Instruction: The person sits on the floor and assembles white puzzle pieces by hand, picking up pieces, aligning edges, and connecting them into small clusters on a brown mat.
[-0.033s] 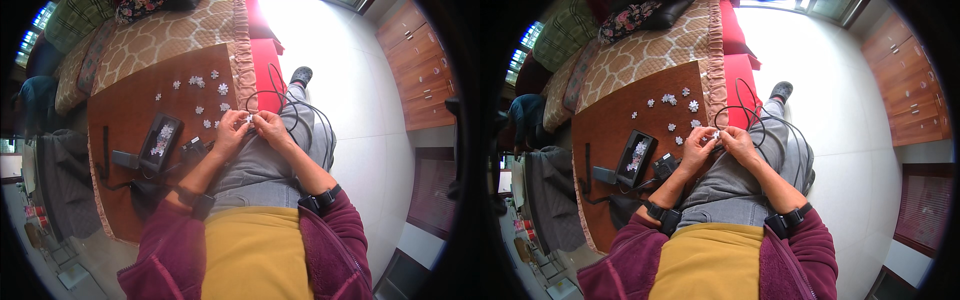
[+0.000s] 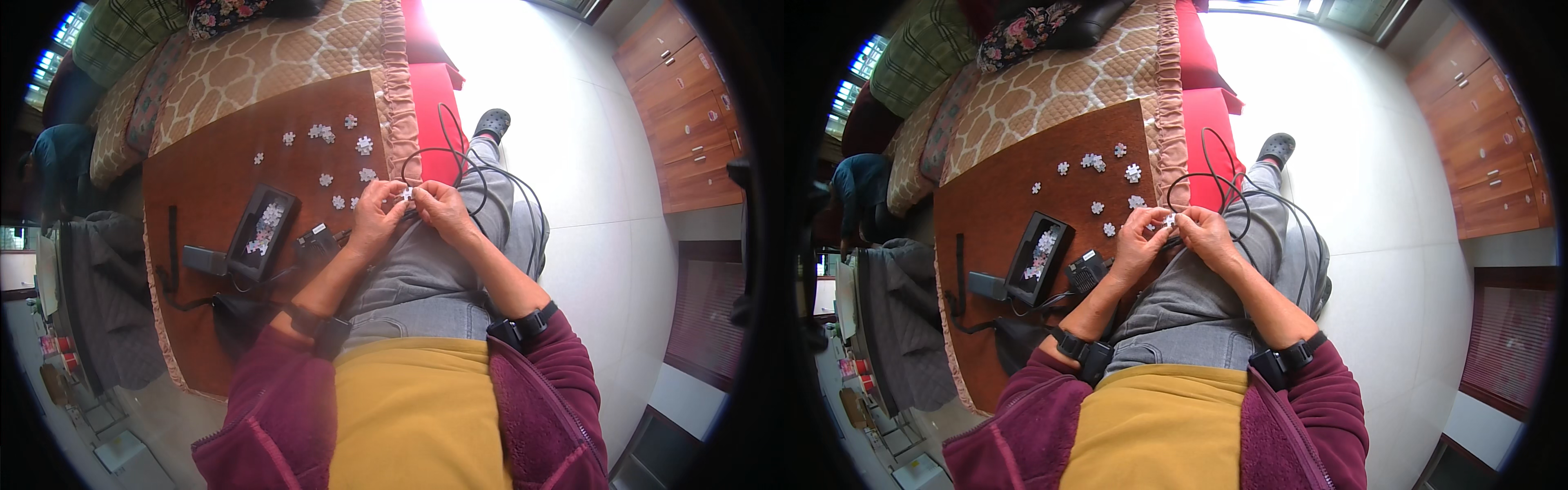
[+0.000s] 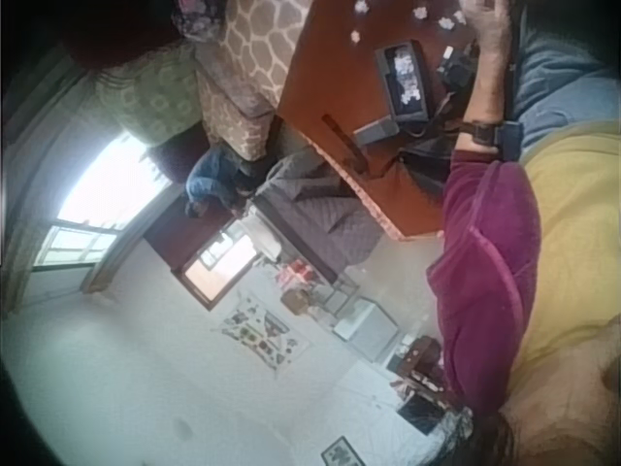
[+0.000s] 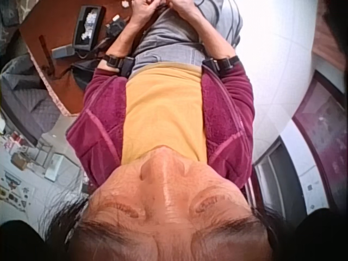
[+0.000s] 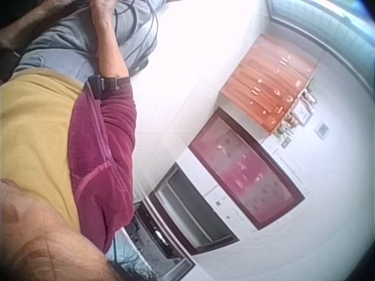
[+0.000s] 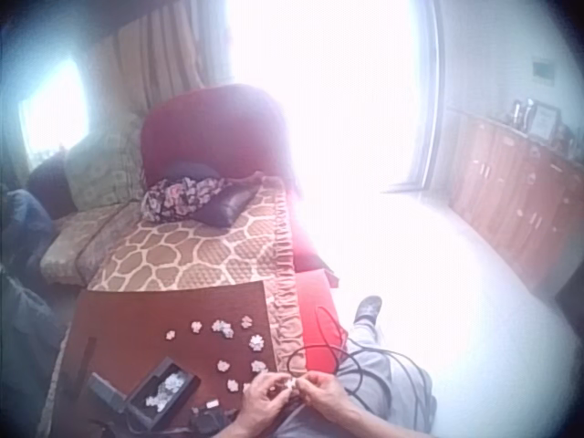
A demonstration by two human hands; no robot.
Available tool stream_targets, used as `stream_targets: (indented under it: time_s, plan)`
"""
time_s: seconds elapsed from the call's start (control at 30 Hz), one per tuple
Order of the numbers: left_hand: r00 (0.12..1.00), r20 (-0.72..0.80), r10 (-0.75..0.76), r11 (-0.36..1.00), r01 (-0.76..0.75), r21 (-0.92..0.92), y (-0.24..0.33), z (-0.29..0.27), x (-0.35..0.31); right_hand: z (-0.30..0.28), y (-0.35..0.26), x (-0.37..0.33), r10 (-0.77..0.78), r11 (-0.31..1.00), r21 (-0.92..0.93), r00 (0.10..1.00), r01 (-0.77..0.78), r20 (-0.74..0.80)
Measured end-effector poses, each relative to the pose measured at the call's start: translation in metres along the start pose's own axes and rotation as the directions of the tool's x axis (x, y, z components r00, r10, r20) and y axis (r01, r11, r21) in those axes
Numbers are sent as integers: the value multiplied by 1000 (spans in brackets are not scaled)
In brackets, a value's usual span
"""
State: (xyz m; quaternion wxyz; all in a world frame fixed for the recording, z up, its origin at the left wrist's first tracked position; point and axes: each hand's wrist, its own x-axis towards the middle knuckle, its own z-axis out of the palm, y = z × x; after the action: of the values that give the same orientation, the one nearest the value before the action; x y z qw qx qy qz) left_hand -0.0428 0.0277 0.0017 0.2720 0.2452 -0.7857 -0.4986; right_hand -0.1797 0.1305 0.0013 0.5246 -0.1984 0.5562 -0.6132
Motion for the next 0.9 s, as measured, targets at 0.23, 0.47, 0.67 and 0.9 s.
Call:
stream_targets:
  time_s: [0.23,0.47,0.67,0.9]
  plan:
    - [999,-33,25,999,-24,36,-6,0,0,3,-2,-1,5,999,37,1000,-4,-21]
    - [990,-92,108,976,-88,197,2,-2,0,4,-6,-4,12,1000,-10,1000,-12,2]
    - [962,-36,269,913,-243,326,17,-8,0,2,-4,-3,-5,1000,16,1000,5,-14]
    - [995,98,24,1000,-22,-15,12,-23,5,-5,4,2,29,999,44,999,-31,41]
